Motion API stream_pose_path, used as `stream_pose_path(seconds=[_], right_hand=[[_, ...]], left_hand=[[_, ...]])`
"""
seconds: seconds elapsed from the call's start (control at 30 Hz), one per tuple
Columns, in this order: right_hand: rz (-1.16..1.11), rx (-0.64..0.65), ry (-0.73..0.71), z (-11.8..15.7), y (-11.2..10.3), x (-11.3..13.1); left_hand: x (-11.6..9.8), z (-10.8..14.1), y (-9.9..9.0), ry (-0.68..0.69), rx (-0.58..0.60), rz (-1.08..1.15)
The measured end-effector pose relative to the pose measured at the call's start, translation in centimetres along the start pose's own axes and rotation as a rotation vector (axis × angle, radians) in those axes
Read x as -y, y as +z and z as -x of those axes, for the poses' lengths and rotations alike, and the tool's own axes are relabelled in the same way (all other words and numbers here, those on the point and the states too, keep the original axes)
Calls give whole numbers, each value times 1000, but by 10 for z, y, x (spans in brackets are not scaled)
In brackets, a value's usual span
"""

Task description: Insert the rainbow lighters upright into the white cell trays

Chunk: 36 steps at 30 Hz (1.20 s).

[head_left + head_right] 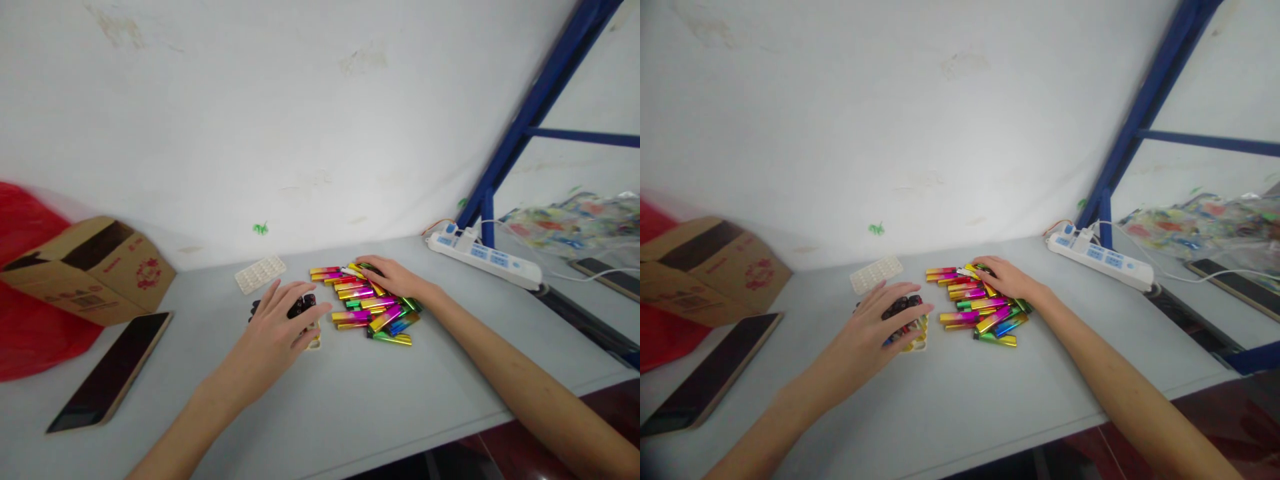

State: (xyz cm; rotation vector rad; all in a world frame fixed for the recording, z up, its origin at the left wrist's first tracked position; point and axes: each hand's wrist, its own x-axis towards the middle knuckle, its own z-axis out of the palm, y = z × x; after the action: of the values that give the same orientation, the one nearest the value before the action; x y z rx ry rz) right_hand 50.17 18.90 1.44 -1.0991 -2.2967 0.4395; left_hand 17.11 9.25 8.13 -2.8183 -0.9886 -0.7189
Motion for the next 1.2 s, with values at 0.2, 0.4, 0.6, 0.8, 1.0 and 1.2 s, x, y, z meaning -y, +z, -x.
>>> stream_pose_path(seconds=[0.2,0.4,0.6,0.8,1.0,1.2], right_hand=[[19,1,-2,-1,1,0],[16,-6,-17,-1,2,-2],[24,-17,-39,-3,4,-7],[57,12,-41,-2,3,-7],[48,9,-43,-3,4,-9],[24,-14,-23,-3,6,-8]], left_hand=[[-37,-11,17,148,31,-70],[-61,-31,57,77,255,-185],[-55,-32,68,3,252,-115],[-64,-31,52,-76,-60,132],[-58,-45,-10,-365,-12,497],[-15,-42,-38,-575,-13,389]])
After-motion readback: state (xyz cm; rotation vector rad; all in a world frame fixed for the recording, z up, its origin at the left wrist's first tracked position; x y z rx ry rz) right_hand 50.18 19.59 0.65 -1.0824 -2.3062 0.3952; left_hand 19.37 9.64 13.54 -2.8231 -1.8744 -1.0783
